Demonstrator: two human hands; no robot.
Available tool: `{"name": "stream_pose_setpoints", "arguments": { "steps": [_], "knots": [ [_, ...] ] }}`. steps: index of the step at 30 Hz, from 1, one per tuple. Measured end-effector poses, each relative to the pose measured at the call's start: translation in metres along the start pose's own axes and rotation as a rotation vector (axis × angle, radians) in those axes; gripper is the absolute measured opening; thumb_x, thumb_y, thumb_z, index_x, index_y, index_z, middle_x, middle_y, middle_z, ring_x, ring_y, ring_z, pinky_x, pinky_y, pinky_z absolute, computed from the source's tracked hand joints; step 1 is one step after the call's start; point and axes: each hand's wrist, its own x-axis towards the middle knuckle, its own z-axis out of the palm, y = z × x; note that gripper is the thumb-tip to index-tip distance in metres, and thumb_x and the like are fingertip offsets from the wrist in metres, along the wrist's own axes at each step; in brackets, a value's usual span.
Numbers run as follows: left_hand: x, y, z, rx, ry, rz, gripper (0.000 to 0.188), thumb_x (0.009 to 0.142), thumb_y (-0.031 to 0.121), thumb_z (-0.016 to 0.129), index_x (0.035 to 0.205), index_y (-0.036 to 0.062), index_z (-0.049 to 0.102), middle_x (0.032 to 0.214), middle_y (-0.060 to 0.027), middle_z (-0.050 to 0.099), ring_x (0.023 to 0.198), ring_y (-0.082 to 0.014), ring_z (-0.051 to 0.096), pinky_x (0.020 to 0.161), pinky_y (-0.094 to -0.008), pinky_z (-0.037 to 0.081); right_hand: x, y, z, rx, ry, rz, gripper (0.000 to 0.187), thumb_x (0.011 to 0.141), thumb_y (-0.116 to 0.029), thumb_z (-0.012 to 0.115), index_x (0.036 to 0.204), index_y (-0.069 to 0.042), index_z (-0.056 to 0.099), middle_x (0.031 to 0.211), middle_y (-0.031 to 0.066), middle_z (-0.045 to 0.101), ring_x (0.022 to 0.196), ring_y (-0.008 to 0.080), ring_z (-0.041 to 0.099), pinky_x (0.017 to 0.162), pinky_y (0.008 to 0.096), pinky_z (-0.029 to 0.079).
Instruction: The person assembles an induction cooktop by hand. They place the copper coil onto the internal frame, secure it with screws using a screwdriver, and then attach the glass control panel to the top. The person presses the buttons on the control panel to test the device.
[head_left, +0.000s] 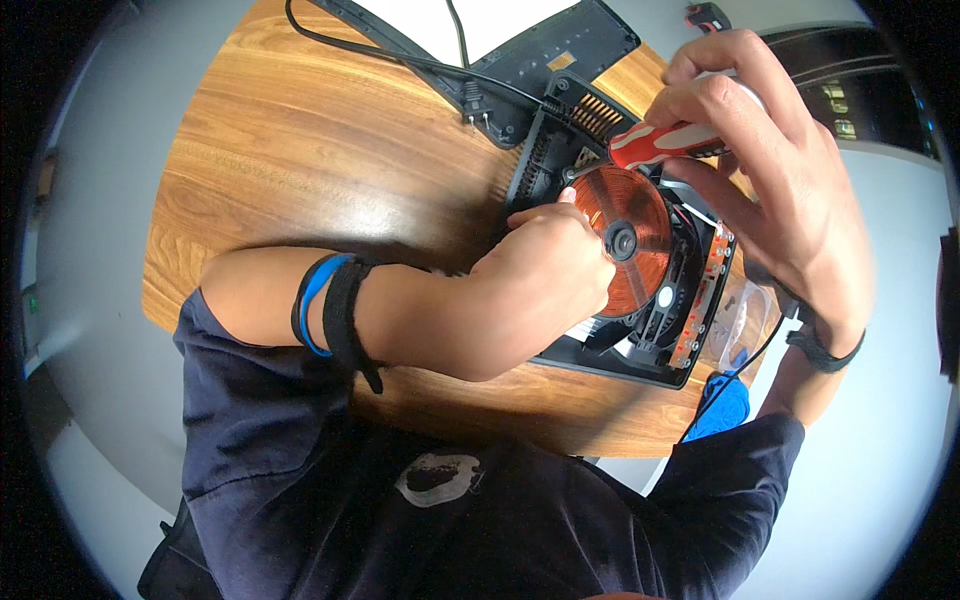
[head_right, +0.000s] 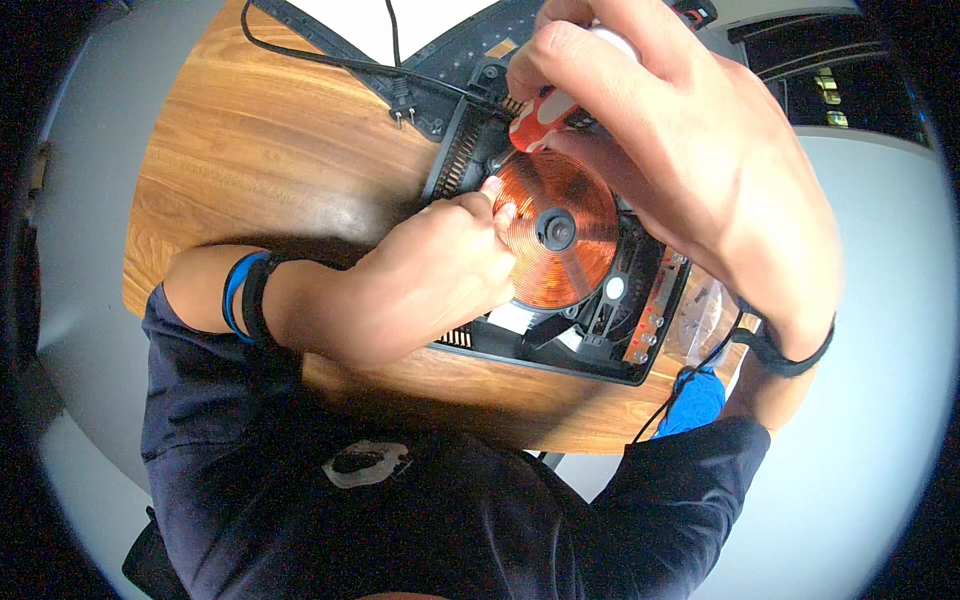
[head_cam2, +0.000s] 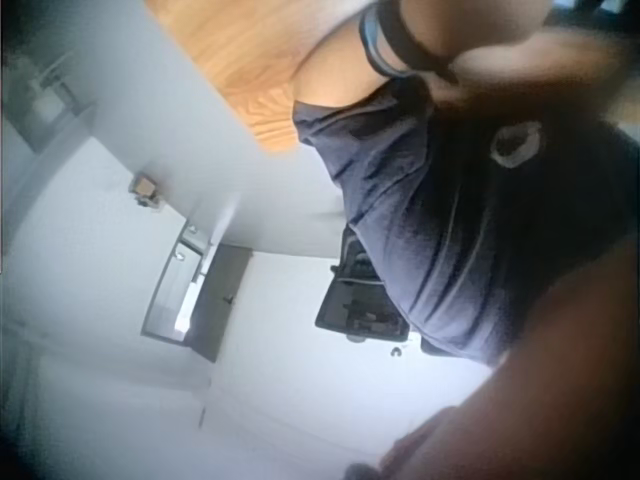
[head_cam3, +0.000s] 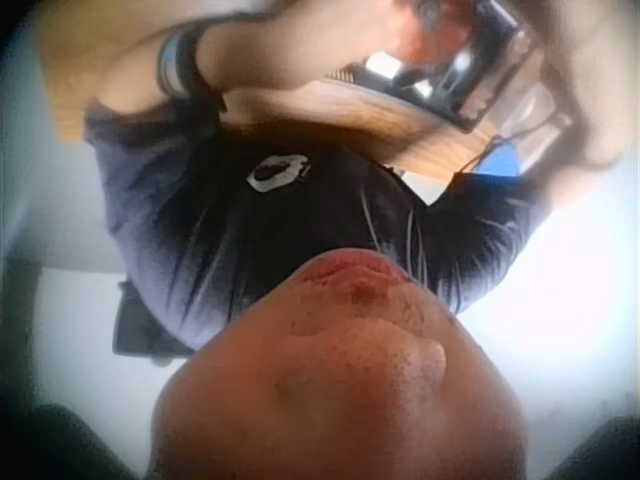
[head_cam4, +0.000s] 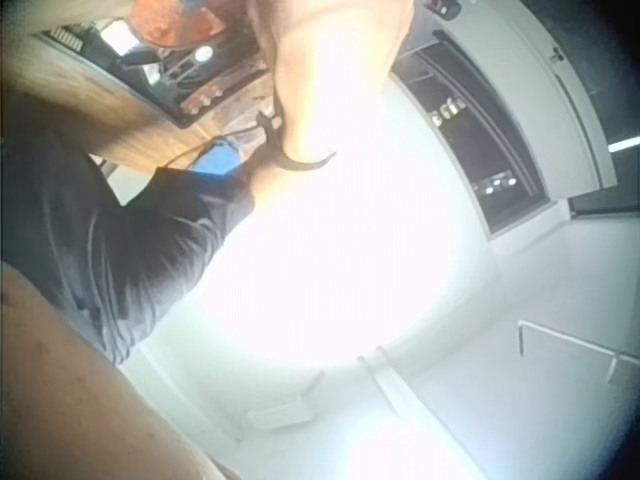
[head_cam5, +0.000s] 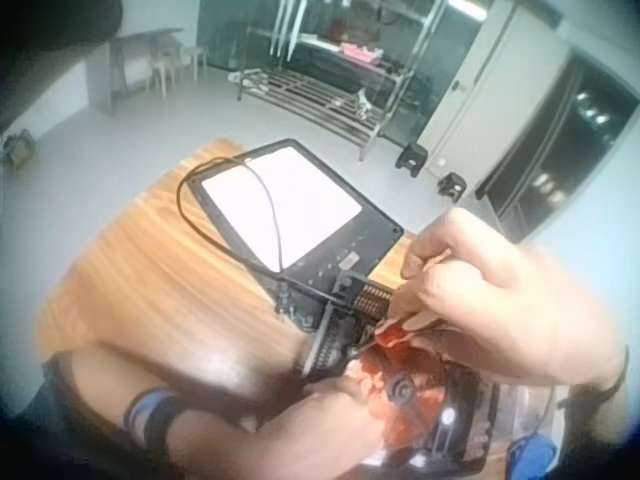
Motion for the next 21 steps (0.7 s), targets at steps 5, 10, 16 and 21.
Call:
{"name": "stream_pose_setpoints", "arguments": {
  "steps": [5, 10, 16, 21],
  "knots": [
    [-0.003, 0.0, -0.007, -0.015, 0.008, -0.005, 0.016, 0.09, 0.017, 0.076, 0.083, 0.0079, 0.086, 0.09, -0.0096, 0.083, 0.096, -0.0261, 0.078, 0.086, -0.0357, 0.062, 0.005, 0.008, -0.008, 0.084, -0.041, -0.037, 0.034, 0.094, 0.008, 0.08, 0.125, -0.005, 0.073, 0.136, 0.0105, 0.067, 0.104, 0.0244, 0.079, 0.074, 0.0332, 0.06],
    [-0.003, -0.001, -0.006, -0.023, 0.018, 0.001, 0.016, 0.089, 0.017, 0.076, 0.083, 0.0072, 0.086, 0.088, -0.0101, 0.082, 0.096, -0.0263, 0.077, 0.085, -0.0358, 0.062, 0.001, 0.013, -0.008, -0.022, -0.026, 0.067, 0.038, 0.093, 0.004, 0.083, 0.129, -0.007, 0.073, 0.126, 0.0065, 0.071, 0.098, 0.0246, 0.076, 0.073, 0.0358, 0.057],
    [-0.005, -0.002, -0.007, -0.012, 0.024, 0.024, 0.016, 0.088, 0.017, 0.076, 0.084, 0.0051, 0.086, 0.089, -0.0109, 0.083, 0.097, -0.0266, 0.078, 0.083, -0.0366, 0.063, -0.008, 0.028, -0.009, -0.139, -0.069, 0.153, 0.041, 0.094, 0.002, 0.084, 0.132, -0.008, 0.073, 0.123, 0.004, 0.071, 0.093, 0.0245, 0.073, 0.072, 0.0381, 0.056],
    [-0.004, -0.001, -0.003, -0.028, 0.047, 0.0, 0.015, 0.088, 0.016, 0.077, 0.084, 0.0057, 0.086, 0.089, -0.0105, 0.083, 0.096, -0.0268, 0.078, 0.082, -0.0363, 0.063, -0.006, 0.014, -0.008, -0.01, -0.065, 0.109, 0.037, 0.095, 0.004, 0.082, 0.129, -0.008, 0.074, 0.127, 0.0077, 0.071, 0.104, 0.0284, 0.078, 0.082, 0.0396, 0.062]
  ]
}}
